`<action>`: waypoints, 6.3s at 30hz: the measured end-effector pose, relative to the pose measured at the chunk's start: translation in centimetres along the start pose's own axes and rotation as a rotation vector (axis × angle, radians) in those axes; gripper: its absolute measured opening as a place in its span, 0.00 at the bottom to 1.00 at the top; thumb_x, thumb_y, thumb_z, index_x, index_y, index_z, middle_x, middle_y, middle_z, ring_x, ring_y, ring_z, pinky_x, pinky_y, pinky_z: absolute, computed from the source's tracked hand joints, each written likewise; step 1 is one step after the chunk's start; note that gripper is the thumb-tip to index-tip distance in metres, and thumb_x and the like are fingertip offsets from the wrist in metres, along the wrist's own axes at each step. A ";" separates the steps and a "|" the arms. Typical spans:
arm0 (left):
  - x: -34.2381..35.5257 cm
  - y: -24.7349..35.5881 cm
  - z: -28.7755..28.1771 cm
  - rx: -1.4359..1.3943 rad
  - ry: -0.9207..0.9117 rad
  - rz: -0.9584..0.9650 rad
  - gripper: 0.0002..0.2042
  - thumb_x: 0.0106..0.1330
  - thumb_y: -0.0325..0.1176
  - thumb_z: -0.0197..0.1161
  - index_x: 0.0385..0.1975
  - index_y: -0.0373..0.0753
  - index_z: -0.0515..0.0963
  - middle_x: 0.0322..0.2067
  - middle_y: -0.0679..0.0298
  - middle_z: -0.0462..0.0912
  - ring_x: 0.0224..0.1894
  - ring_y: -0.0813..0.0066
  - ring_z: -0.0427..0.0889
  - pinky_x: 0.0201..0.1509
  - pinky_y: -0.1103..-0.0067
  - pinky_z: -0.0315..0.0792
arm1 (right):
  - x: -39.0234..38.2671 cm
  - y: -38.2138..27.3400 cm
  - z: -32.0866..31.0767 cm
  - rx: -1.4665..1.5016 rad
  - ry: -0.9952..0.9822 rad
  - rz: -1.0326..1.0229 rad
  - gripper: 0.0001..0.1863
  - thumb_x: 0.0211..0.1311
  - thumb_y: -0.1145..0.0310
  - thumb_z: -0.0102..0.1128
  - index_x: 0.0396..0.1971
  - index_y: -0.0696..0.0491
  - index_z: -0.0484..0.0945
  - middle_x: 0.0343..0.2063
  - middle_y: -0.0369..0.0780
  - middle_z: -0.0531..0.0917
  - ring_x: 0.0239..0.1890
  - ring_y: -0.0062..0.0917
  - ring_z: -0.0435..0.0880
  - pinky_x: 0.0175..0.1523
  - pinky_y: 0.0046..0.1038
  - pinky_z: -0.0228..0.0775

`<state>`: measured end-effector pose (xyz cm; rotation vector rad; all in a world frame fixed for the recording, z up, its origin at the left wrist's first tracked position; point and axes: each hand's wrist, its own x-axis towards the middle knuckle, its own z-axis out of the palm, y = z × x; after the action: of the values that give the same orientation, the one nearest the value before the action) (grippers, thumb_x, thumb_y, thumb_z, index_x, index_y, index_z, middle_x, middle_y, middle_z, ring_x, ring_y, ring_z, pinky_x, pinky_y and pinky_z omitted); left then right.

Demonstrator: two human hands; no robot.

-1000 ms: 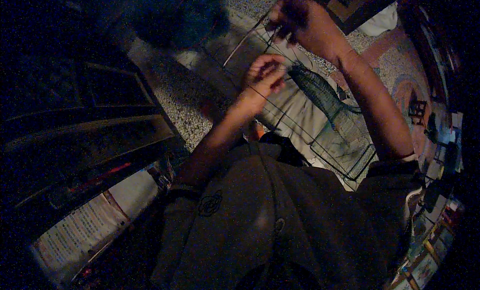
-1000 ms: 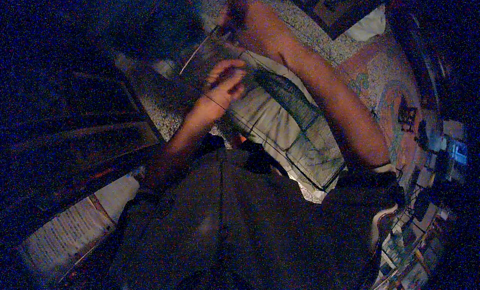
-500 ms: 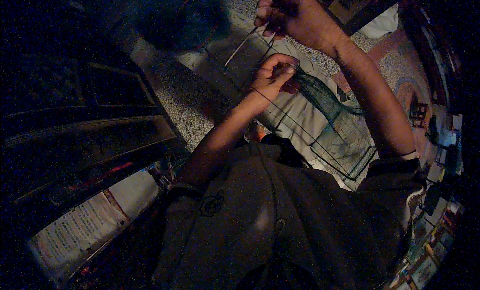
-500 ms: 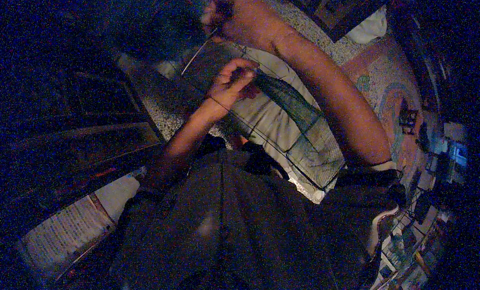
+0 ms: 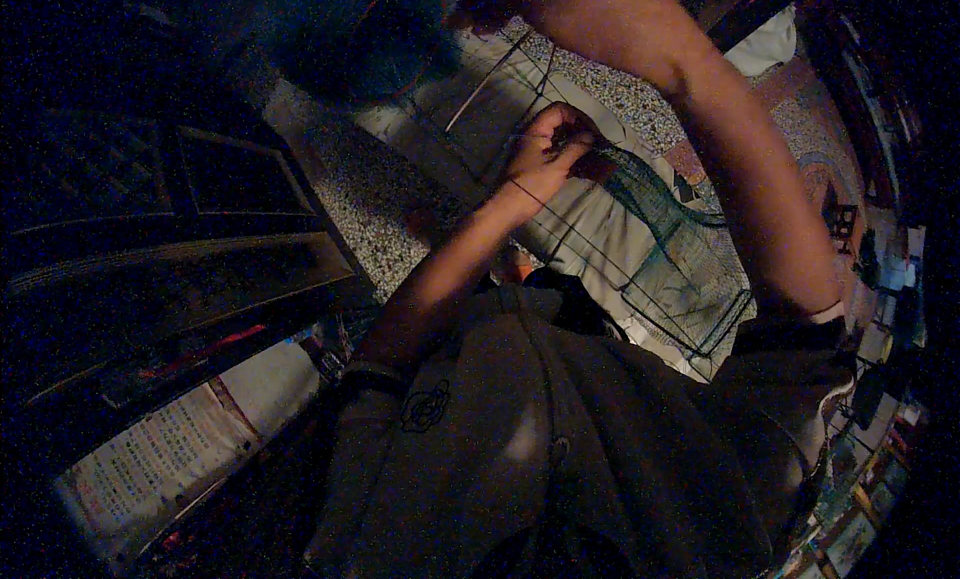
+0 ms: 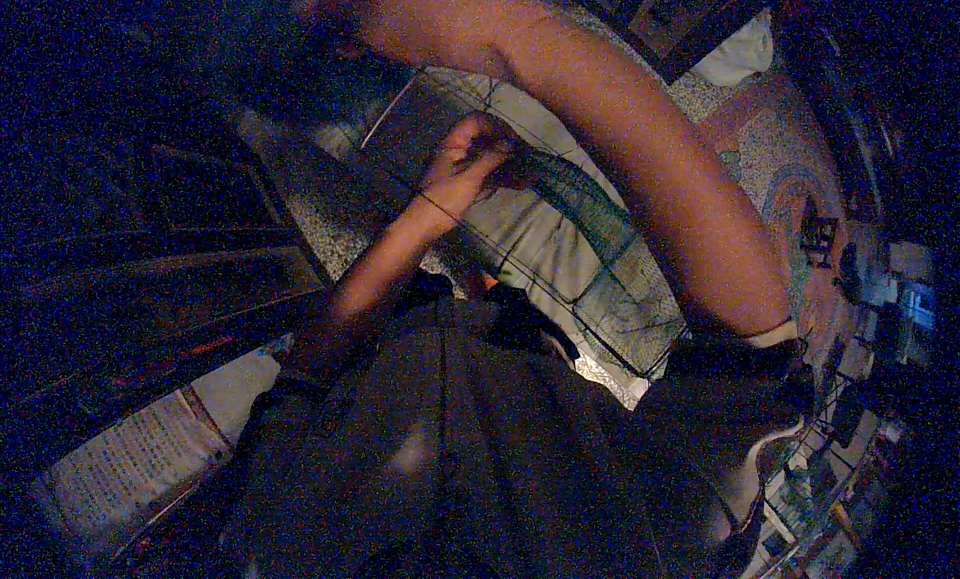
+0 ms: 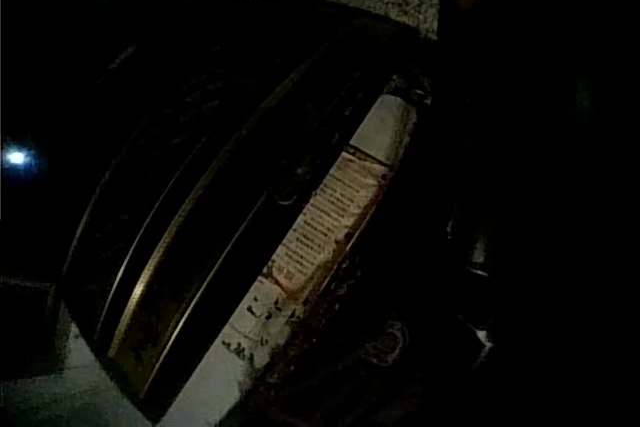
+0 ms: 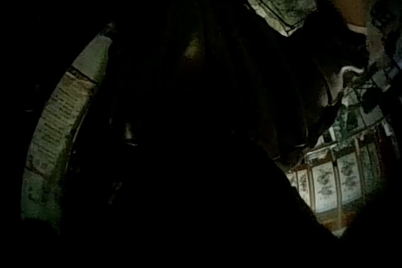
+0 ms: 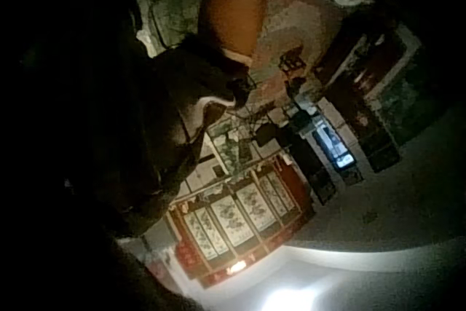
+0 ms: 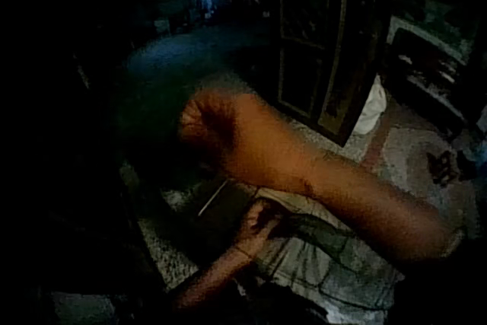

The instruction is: The person picks up a tangled green fishing net from the floor and begins to untangle it. They then proceed to repair the net by hand, threading a thin line through the mesh and tying knots to secure the structure.

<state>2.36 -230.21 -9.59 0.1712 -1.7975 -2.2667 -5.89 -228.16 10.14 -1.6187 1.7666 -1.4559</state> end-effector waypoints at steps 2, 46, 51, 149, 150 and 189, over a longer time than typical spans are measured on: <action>-0.3 -0.4 -0.4 -0.075 0.082 -0.087 0.07 0.56 0.27 0.54 0.33 0.37 0.67 0.31 0.64 0.73 0.36 0.76 0.73 0.38 0.80 0.71 | -0.4 -1.3 -0.7 0.140 -0.098 -0.185 0.04 0.57 0.73 0.48 0.27 0.58 0.69 0.27 0.38 0.73 0.32 0.19 0.72 0.37 0.21 0.66; -0.8 0.6 -0.3 0.147 0.138 0.172 0.12 0.50 0.14 0.40 0.33 0.35 0.63 0.29 0.63 0.68 0.32 0.76 0.70 0.36 0.80 0.70 | -11.7 7.6 0.2 0.025 -0.090 0.743 0.10 0.50 0.65 0.54 0.25 0.58 0.76 0.21 0.39 0.79 0.20 0.19 0.76 0.25 0.20 0.71; -0.8 0.1 -0.5 -0.076 0.170 0.035 0.11 0.51 0.15 0.41 0.34 0.35 0.62 0.29 0.63 0.67 0.31 0.76 0.69 0.38 0.83 0.65 | -11.9 6.1 0.8 0.290 -0.010 0.860 0.09 0.49 0.66 0.55 0.23 0.56 0.75 0.17 0.36 0.77 0.20 0.18 0.75 0.26 0.20 0.71; -1.5 -0.5 0.0 -0.549 0.277 -0.478 0.03 0.55 0.31 0.55 0.27 0.41 0.72 0.22 0.71 0.73 0.17 0.86 0.63 0.16 0.89 0.56 | -12.6 9.0 -1.6 -0.509 -0.235 0.392 0.04 0.50 0.75 0.53 0.28 0.57 0.73 0.24 0.38 0.76 0.26 0.20 0.73 0.32 0.23 0.66; -1.5 -0.2 0.1 -0.547 0.290 -0.470 0.03 0.55 0.30 0.55 0.27 0.41 0.72 0.22 0.70 0.73 0.17 0.86 0.63 0.16 0.89 0.56 | -12.6 9.3 -1.5 -0.489 -0.226 0.423 0.05 0.50 0.75 0.53 0.28 0.57 0.72 0.24 0.38 0.76 0.26 0.21 0.74 0.33 0.24 0.66; -2.3 1.3 0.6 -0.129 0.326 -0.121 0.07 0.59 0.35 0.53 0.31 0.38 0.68 0.20 0.71 0.70 0.17 0.87 0.66 0.18 0.89 0.62 | -11.5 8.5 0.7 -0.393 -0.128 0.573 0.09 0.43 0.69 0.57 0.28 0.54 0.75 0.31 0.45 0.76 0.34 0.39 0.76 0.40 0.32 0.68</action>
<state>4.55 -229.36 -8.30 0.6029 -1.5070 -2.2662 -6.46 -219.78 -1.46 -1.1664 2.2836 -0.7646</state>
